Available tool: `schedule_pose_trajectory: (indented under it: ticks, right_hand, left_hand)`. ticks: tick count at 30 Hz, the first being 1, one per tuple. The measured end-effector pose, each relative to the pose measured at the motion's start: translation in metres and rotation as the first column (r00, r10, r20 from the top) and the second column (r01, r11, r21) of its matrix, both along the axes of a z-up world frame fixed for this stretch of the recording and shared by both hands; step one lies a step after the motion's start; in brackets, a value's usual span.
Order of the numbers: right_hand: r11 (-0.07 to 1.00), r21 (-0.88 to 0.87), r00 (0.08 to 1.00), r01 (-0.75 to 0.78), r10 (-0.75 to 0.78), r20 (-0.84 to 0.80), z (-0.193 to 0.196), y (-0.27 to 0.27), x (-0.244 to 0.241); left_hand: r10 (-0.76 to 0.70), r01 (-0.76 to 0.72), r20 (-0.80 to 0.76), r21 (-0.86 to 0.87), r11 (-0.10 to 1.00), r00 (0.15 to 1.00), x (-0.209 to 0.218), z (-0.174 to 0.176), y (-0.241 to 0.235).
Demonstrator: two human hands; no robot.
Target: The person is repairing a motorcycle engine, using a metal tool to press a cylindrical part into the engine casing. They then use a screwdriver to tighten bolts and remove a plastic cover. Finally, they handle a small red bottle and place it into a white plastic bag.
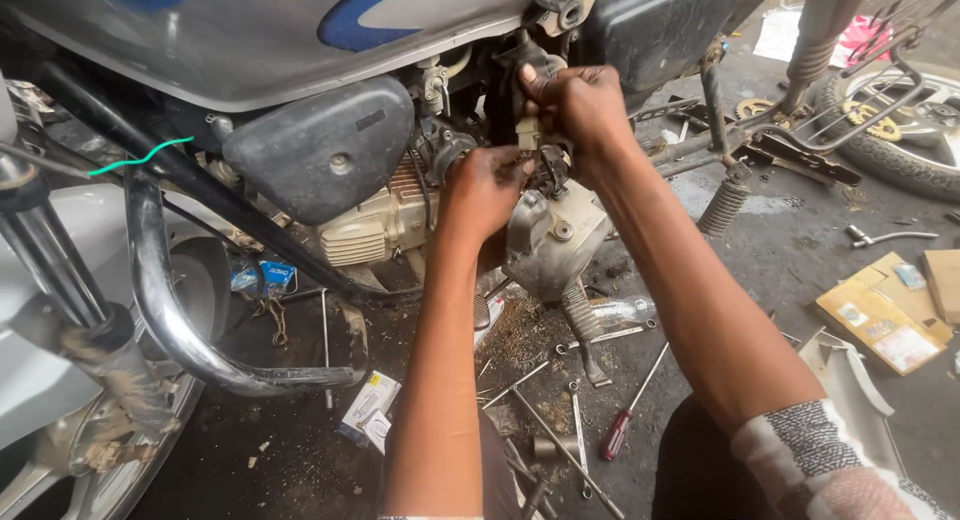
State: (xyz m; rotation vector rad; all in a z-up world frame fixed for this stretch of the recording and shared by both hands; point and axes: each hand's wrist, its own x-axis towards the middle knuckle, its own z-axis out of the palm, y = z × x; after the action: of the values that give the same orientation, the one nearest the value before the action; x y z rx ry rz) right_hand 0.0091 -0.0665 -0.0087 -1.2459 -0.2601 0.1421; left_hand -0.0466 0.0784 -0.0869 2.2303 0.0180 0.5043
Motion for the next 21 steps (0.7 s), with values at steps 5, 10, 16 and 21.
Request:
schedule_pose_trajectory:
  ticks: [5, 10, 16, 21]
  right_hand:
    - [0.961, -0.276, 0.985, -0.028, 0.074, 0.158, 0.006, -0.022, 0.0]
    - [0.979, -0.146, 0.976, -0.139, 0.16, 0.146, -0.02, -0.035, -0.012]
    - [0.978, -0.004, 0.96, -0.206, 0.203, 0.191, -0.031, -0.03, -0.026]
    - [0.993, -0.023, 0.961, -0.116, 0.119, 0.249, -0.037, -0.025, -0.016]
  left_hand:
    - [-0.15, 0.173, 0.126, -0.193, 0.966, 0.981, -0.014, 0.024, -0.023]
    - [-0.067, 0.073, 0.04, -0.189, 0.979, 0.997, -0.039, 0.049, -0.037]
    - [0.175, -0.189, 0.098, 0.163, 0.968, 0.98, -0.037, 0.042, -0.046]
    - [0.194, -0.204, 0.065, 0.293, 0.934, 0.979, -0.039, 0.044, -0.053]
